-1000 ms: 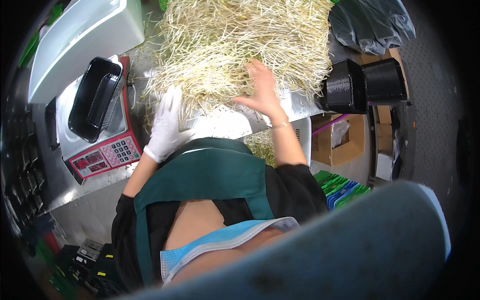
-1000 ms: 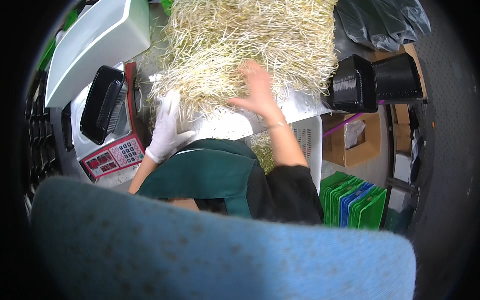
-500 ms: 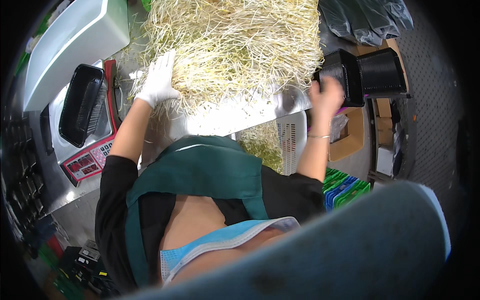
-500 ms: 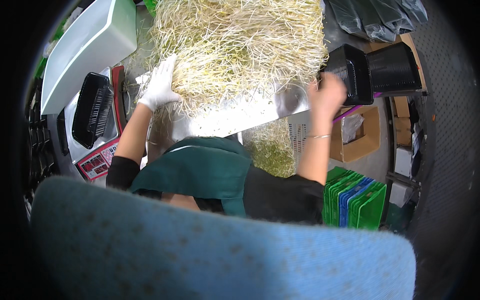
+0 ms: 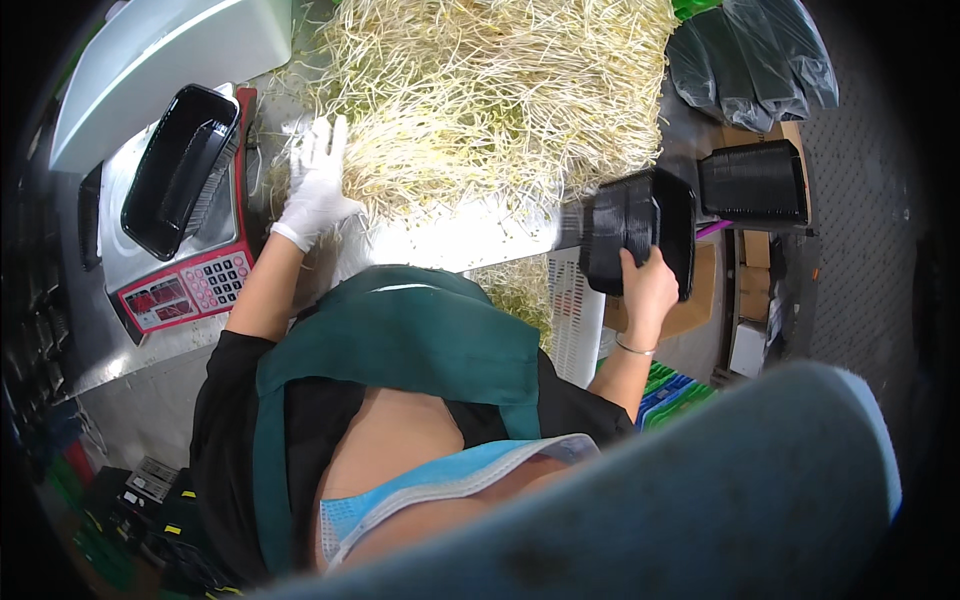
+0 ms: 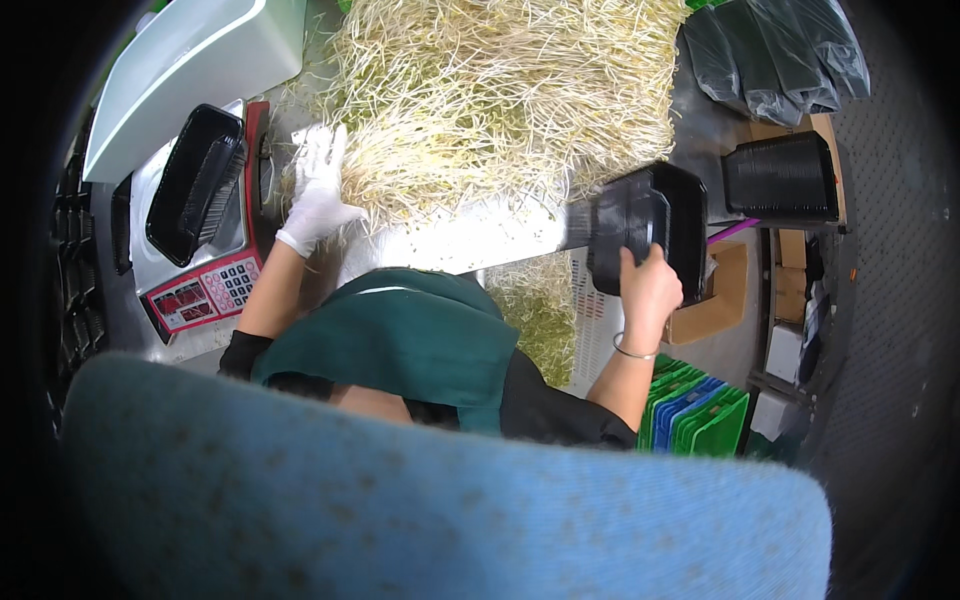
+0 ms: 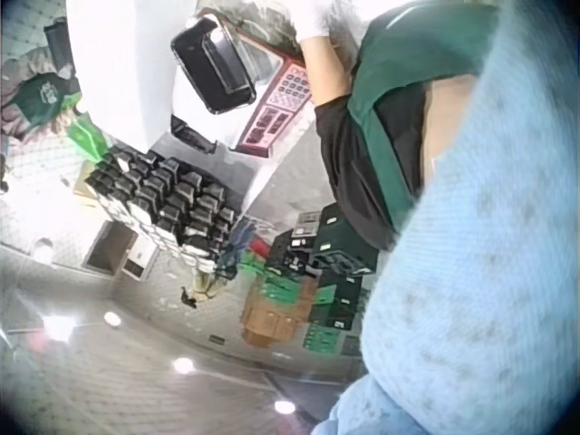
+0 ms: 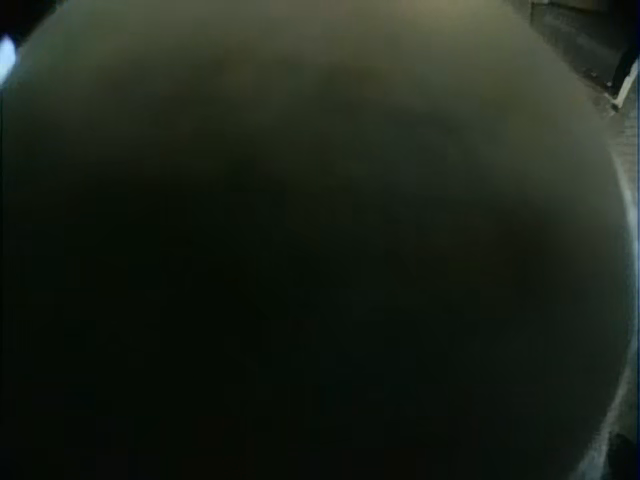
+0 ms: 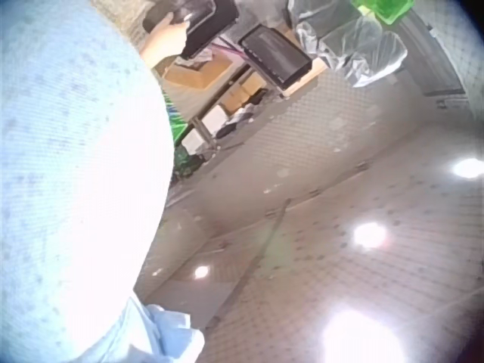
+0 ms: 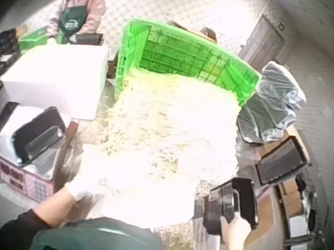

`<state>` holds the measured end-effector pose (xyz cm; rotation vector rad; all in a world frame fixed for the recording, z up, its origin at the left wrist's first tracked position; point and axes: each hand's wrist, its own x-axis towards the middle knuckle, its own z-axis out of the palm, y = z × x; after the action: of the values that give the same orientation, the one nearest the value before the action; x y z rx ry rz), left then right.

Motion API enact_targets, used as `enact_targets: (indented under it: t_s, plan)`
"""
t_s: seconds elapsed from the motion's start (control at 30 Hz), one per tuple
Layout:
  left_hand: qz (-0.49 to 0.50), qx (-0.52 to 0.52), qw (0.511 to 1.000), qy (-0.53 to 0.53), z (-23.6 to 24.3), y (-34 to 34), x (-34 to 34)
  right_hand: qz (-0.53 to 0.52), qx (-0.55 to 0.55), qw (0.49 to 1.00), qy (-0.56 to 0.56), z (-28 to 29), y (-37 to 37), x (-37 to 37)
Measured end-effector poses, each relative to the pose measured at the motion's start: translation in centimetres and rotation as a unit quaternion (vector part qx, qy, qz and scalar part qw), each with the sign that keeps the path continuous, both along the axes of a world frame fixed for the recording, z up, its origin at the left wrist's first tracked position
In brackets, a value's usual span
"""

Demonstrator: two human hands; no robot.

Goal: The person scoops bean sprouts from a green basket into a black plastic tray on a digital scale. They adjust the amount to reach a target weight, then move the filled tray aside and repeat the process with a new tray.

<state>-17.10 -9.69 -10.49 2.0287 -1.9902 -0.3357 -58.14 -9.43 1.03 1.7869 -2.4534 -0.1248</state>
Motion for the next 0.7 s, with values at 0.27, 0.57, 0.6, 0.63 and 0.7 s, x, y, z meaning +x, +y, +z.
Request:
enact_targets:
  t_s: [0.27,0.57,0.6,0.63,0.7]
  plan:
    - [-0.022,-0.023,0.999,0.009,-3.3,-2.0,1.0,0.171,-0.121,0.974,0.087,-0.5,-5.3,3.6]
    - [0.006,-0.022,0.999,0.033,-1.8,-0.6,1.0,0.513,0.021,0.853,0.096,-11.5,-10.1,15.1]
    - [0.03,0.001,0.999,0.038,-1.8,-0.2,1.6,0.477,0.036,0.869,0.127,-9.6,-12.2,15.5]
    - [0.034,0.008,0.999,0.031,-1.6,-0.2,1.8,0.429,0.052,0.887,0.162,-7.8,-14.1,15.3]
    - [0.053,0.029,0.998,0.012,-1.4,0.1,2.0,0.373,0.046,0.891,0.255,-6.9,-18.5,14.1]
